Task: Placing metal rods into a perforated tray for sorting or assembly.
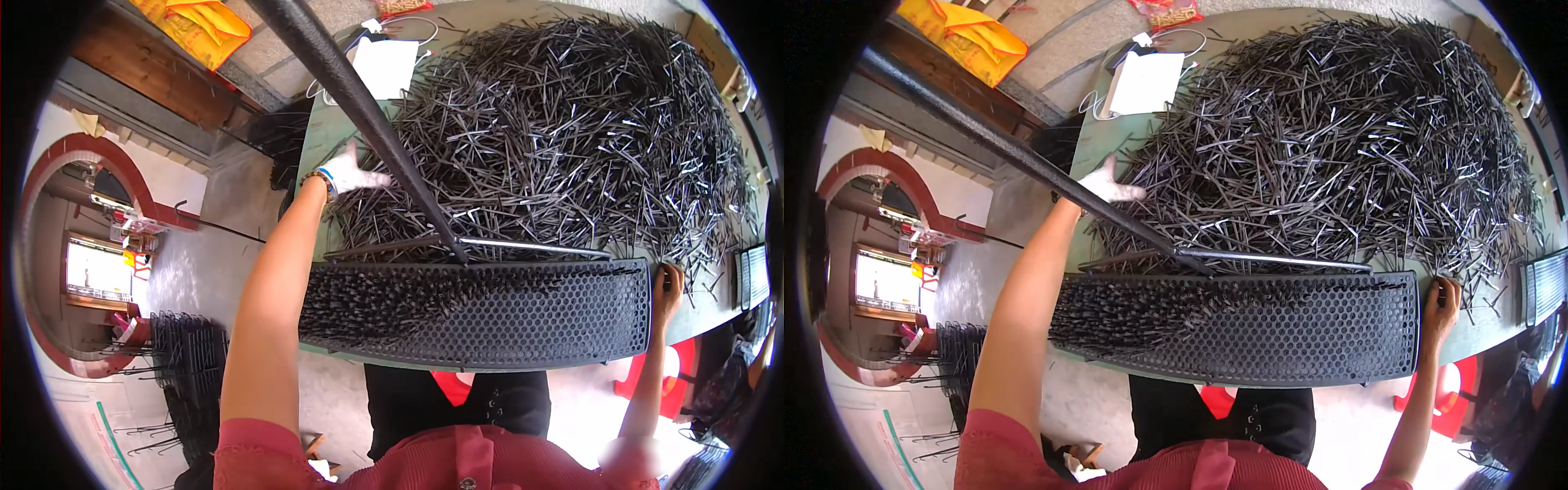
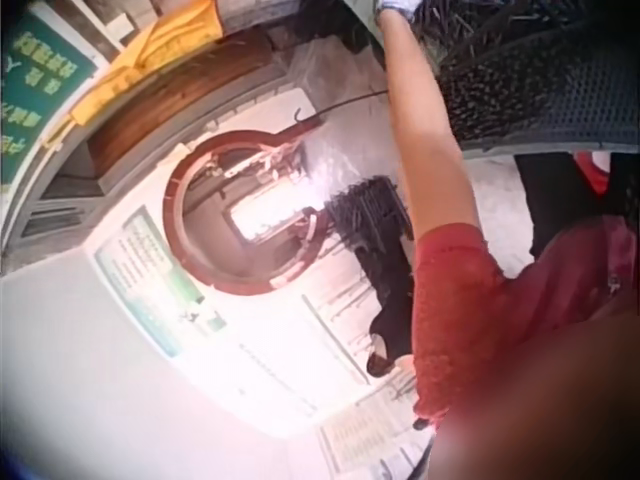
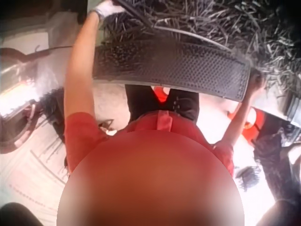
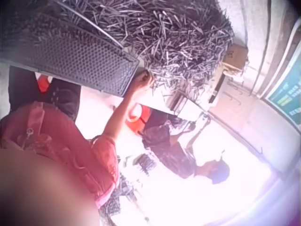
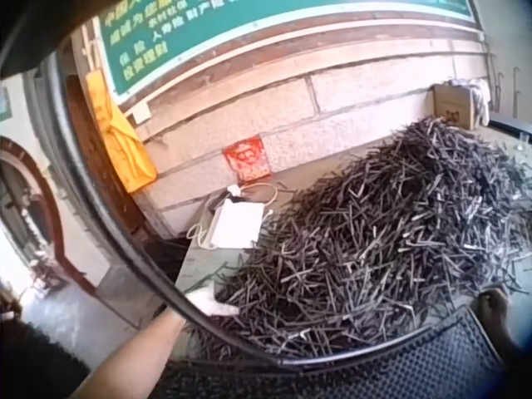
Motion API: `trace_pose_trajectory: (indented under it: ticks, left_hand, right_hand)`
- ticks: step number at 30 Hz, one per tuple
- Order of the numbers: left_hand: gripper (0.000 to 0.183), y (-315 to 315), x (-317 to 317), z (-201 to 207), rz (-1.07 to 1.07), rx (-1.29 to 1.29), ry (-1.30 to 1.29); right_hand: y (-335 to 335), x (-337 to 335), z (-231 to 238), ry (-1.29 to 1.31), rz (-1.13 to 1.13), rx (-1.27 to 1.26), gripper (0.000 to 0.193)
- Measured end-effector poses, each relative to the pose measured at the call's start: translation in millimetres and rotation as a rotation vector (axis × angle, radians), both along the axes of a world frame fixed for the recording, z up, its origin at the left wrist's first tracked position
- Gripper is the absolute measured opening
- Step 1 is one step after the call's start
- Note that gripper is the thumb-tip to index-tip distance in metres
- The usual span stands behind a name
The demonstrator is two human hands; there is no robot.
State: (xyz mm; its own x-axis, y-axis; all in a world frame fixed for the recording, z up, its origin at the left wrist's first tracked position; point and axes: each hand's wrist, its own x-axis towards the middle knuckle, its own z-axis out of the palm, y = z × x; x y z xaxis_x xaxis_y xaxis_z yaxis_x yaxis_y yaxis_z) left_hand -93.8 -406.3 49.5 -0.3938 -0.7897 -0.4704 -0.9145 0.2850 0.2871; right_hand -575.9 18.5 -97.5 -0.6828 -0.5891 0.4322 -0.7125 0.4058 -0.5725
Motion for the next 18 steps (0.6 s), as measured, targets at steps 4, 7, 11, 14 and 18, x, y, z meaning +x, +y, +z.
trace_pose_trajectory:
  ticks: [4,7,11,14,18]
  left_hand:
    - [0.122,10,-23,-19,-0.063,-0.101,-0.362]
    - [0.109,5,-34,-9,-0.149,-0.078,-0.294]
    - [0.084,5,-26,-7,-0.175,0.041,-0.005]
    - [0.075,16,-25,-2,-0.032,0.153,0.162]
    - [0.067,25,-31,4,-0.148,0.04,-0.071]
  right_hand:
    - [-1,0,-1,-0.093,-0.011,0.012,0.016]
    - [-5,4,5,-0.046,0.003,-0.001,0.016]
    - [-4,2,3,0.028,-0.002,0.026,0.016]
    - [-4,4,7,-0.002,-0.002,0.0,0.017]
    - [-3,5,6,-0.022,0.001,0.013,0.017]
